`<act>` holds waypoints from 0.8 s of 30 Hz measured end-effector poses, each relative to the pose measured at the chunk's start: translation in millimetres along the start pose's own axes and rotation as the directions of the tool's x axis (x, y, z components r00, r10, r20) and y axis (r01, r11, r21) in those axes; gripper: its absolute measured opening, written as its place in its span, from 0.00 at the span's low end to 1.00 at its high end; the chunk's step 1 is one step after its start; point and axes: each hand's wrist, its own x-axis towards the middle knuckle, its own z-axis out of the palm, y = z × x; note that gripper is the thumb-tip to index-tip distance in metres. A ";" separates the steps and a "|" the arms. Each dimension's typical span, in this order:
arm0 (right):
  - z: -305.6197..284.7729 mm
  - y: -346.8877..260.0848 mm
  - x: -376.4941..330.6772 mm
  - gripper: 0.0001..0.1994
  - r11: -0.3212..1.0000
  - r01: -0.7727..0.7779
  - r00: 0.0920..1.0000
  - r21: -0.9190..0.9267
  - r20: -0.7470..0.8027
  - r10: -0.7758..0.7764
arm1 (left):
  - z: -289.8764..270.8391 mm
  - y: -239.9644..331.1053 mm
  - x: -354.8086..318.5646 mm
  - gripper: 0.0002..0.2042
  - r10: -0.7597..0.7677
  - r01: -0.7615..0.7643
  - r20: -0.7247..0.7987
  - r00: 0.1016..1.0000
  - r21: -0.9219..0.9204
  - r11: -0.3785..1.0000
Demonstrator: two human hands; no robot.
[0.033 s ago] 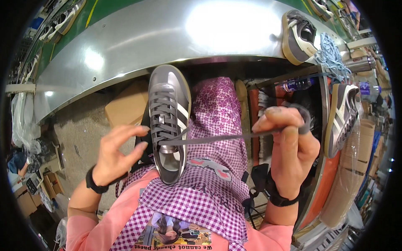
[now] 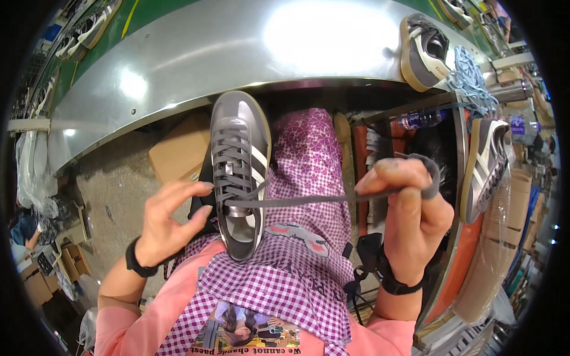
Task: The recorder is lacing and tying the laces of several pairs of shoes at a factory workbench.
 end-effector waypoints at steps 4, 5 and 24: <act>-14.7 -3.9 -11.4 0.12 0.964 -0.124 0.961 0.233 0.271 0.058 | 19.3 3.5 -7.9 0.16 0.057 -0.048 -0.091 0.994 0.102 0.994; -20.4 -3.2 -12.6 0.10 0.965 -0.209 0.941 0.157 0.301 0.155 | 21.1 4.1 -8.2 0.16 0.067 -0.050 -0.111 0.992 0.144 0.988; 6.5 -3.7 -17.9 0.08 0.953 -0.284 0.903 -0.105 0.306 0.302 | -1.3 18.8 43.4 0.22 0.322 -0.346 0.125 0.938 0.368 0.863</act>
